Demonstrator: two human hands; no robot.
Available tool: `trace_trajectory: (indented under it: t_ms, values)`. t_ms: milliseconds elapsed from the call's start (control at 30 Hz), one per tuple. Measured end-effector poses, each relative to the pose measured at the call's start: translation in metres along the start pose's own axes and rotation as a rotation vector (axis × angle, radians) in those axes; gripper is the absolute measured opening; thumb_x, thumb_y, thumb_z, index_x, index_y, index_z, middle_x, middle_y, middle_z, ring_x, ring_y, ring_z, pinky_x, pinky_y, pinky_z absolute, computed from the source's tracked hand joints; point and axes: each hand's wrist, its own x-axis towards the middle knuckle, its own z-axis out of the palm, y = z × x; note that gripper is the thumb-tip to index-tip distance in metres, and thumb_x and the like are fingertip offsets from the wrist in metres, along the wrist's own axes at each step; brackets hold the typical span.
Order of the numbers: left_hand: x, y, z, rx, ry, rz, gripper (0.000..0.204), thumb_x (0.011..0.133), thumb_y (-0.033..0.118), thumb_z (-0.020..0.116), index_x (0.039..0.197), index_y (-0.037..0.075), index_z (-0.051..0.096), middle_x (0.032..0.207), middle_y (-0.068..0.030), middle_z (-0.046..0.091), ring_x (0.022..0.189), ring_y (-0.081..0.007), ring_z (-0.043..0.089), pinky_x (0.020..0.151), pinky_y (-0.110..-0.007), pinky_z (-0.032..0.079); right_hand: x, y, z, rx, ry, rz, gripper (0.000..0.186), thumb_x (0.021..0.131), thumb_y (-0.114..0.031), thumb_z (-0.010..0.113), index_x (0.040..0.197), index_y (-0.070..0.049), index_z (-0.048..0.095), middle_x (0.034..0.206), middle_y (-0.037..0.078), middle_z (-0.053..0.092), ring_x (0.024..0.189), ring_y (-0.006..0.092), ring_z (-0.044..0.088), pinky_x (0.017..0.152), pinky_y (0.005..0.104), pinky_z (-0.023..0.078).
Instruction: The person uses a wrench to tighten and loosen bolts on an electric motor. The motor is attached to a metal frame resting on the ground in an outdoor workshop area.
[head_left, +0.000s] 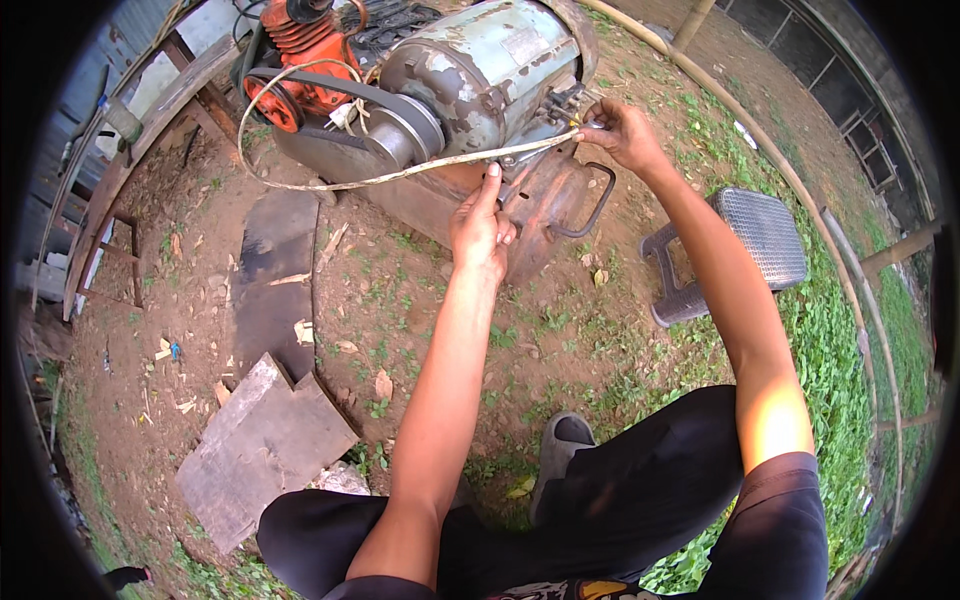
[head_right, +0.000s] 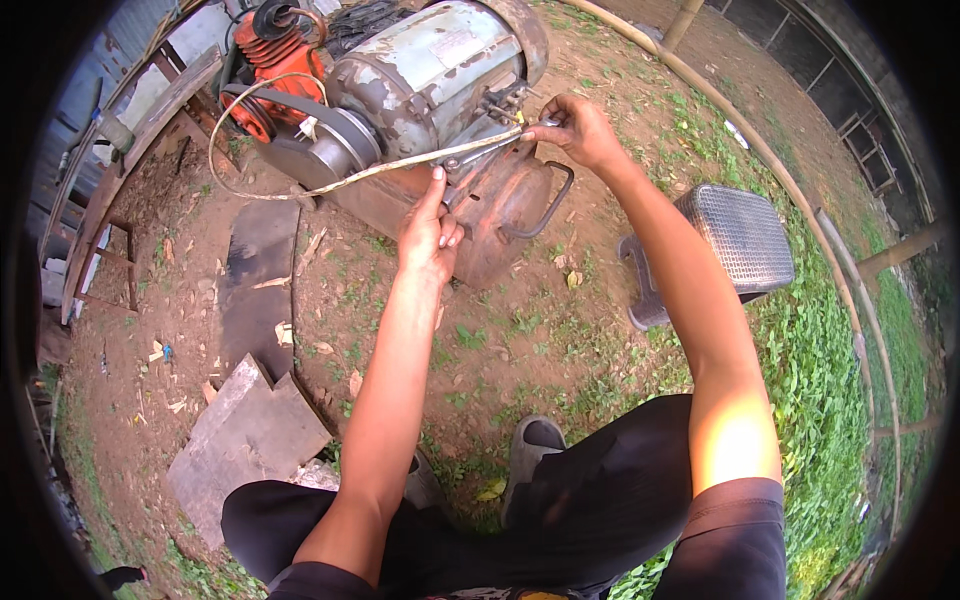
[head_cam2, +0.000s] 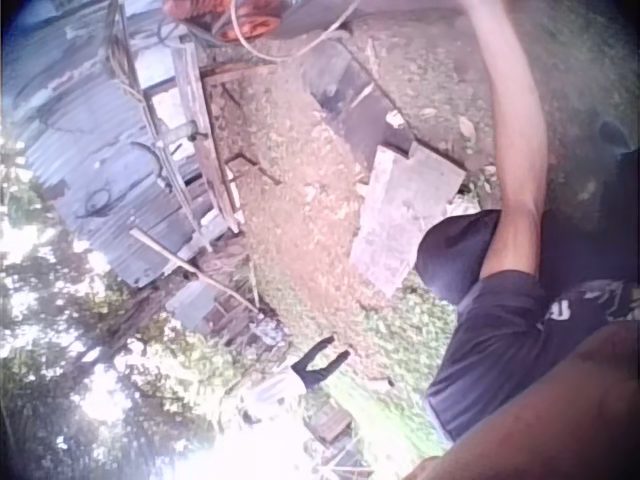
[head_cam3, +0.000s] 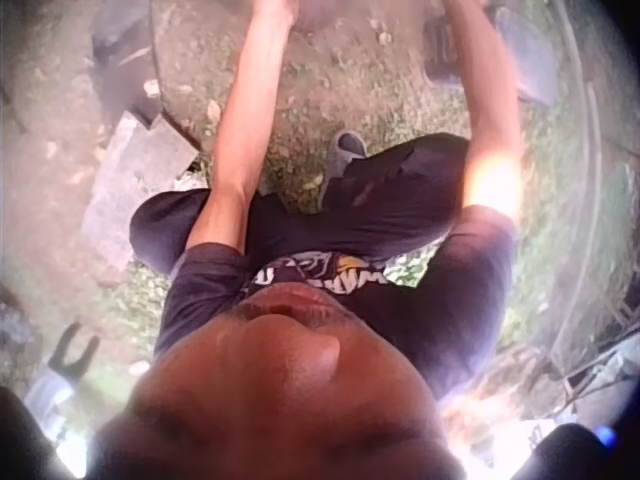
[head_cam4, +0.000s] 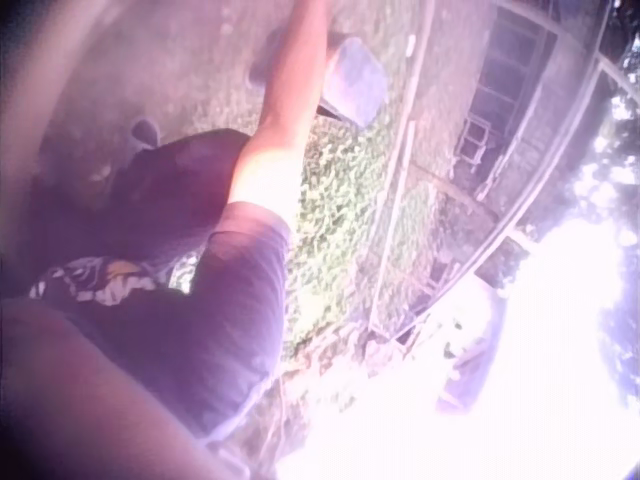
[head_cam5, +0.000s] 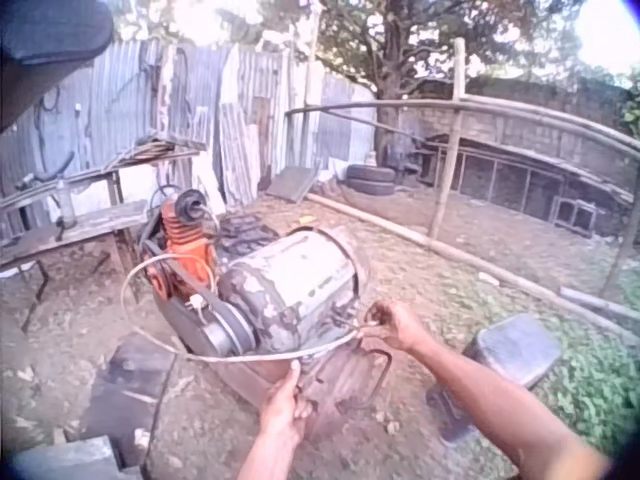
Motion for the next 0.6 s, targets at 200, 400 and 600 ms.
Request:
trace_trajectory:
  t_ms: [200,400,600]
  values:
    - [0.000,-0.003,0.001,-0.029,-0.005,0.010,0.036,0.083,0.039,0.072,0.072,0.015,0.048,0.054,0.0071,0.032,0.037,-0.0058,0.027,0.040,-0.024,0.023,0.023,0.029,0.022,0.139,0.024,-0.080,0.042,0.074,-0.026,0.079,0.098,0.003,0.060,0.085,0.010,0.066,0.074,0.0173,0.059,0.070,0.0336,0.049]
    - [0.002,-0.001,-0.005,-0.043,0.023,0.004,0.036,0.082,0.038,0.073,0.070,0.015,0.048,0.055,0.0073,0.032,0.038,-0.0059,0.027,0.041,-0.023,0.023,0.006,-0.012,0.017,0.494,-0.100,0.170,0.038,0.082,-0.022,0.075,0.102,0.003,0.055,0.083,0.007,0.062,0.068,0.0099,0.055,0.060,0.0237,0.045]
    - [0.003,-0.001,0.001,-0.061,0.027,-0.056,0.034,0.081,0.038,0.074,0.071,0.017,0.050,0.056,0.0080,0.033,0.039,-0.0061,0.024,0.042,-0.023,0.022,-0.010,-0.048,0.012,1.074,-0.017,0.516,0.021,0.094,-0.020,0.058,0.097,0.001,0.054,0.071,0.002,0.050,0.060,0.0122,0.047,0.056,0.0263,0.040]
